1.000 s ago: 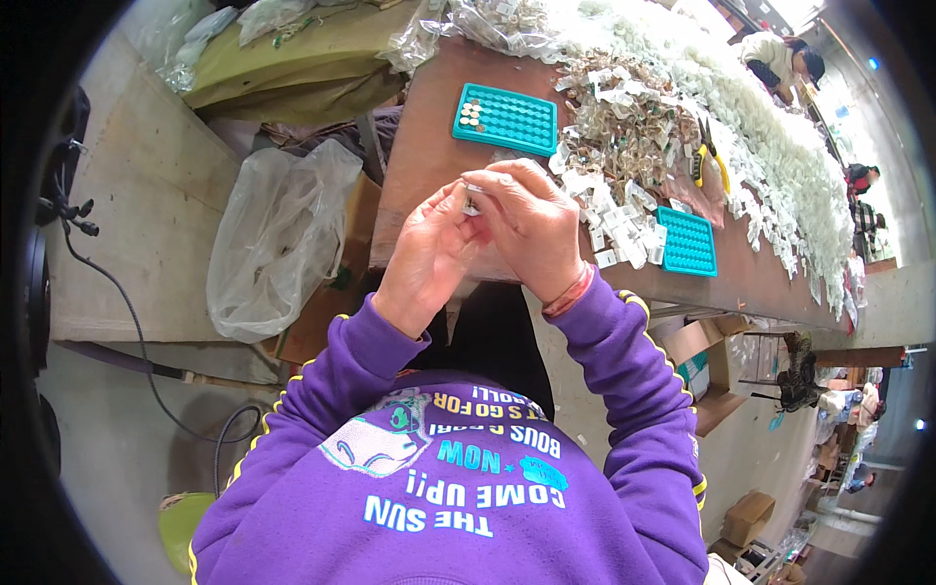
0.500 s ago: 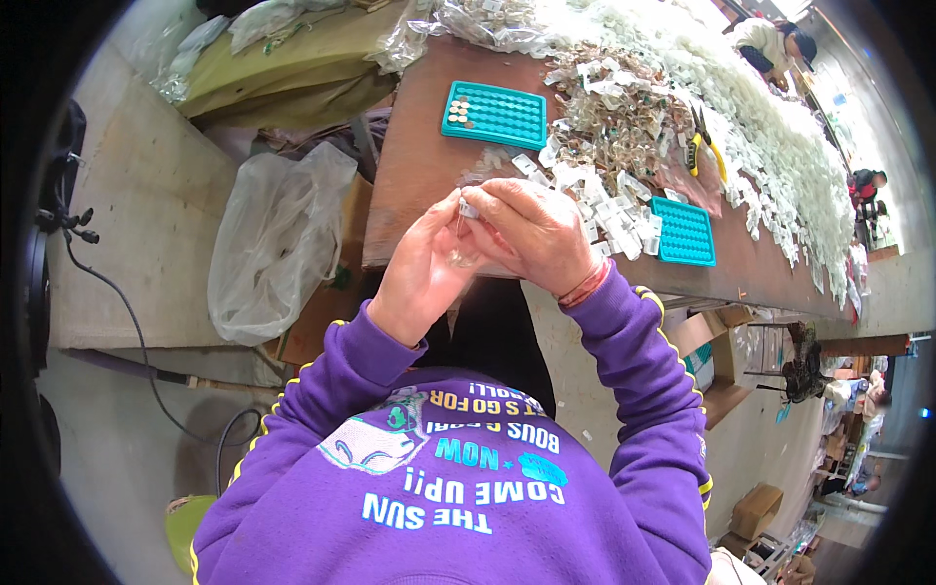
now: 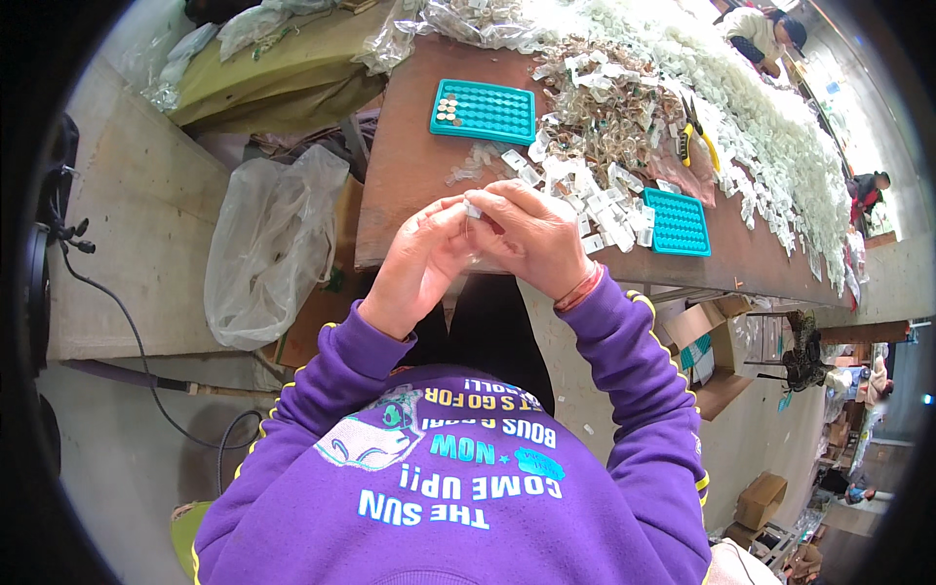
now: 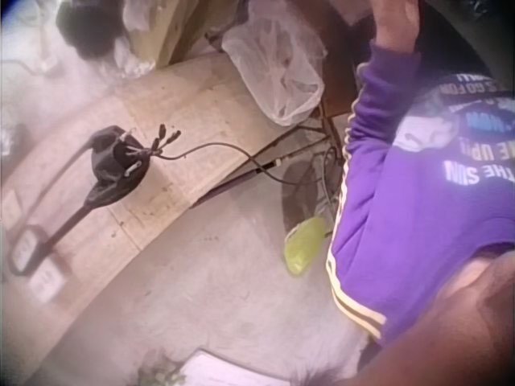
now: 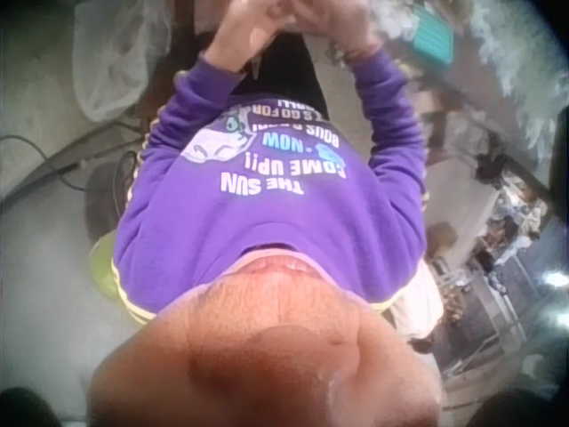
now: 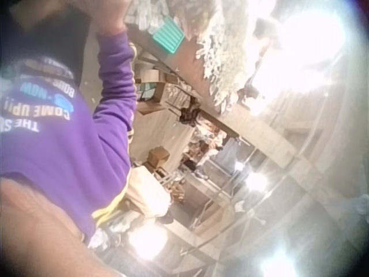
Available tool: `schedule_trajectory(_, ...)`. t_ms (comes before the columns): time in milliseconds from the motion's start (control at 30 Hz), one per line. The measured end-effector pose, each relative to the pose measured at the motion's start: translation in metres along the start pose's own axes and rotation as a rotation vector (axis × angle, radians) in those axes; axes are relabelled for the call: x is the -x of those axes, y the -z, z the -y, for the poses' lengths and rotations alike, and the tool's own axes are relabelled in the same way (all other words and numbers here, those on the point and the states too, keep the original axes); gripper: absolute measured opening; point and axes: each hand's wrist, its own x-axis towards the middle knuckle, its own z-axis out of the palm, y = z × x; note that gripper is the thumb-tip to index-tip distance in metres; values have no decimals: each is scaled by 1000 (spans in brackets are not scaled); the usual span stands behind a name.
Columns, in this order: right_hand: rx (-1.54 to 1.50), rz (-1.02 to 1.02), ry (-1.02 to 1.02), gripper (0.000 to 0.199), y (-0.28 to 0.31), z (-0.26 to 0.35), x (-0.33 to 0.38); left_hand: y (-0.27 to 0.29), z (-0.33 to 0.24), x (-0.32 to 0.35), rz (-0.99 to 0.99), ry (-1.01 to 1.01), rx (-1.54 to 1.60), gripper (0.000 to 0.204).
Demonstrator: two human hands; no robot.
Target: The person repeatedly picks up small white rectangular components and metal pieces from a table, inserts the metal pieces into the white components, and places the assembled units into a blue tray. The person continues this repetitive assembly process throughout the clip.
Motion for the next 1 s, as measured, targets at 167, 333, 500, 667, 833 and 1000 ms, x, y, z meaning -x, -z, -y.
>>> schedule_trajectory(167,1,-163,-191,34,4,-12,-4,6,-3,-14,-53,-106,159,18)
schedule_trajectory(333,319,43,-198,14,16,-31,-3,26,-12,-40,-83,-271,0,17)
schedule_trajectory(500,541,299,25,7,9,-32,3,35,-9,-41,-49,-307,29,16)
schedule_trajectory(667,601,432,21,8,5,-32,2,34,-11,-39,-62,-295,34,16)
schedule_trajectory(833,572,426,72,9,6,-35,3,32,-10,-40,-45,-281,51,16)
schedule_trajectory(1000,571,404,157,7,8,-37,4,32,-10,-39,-52,-289,11,16)
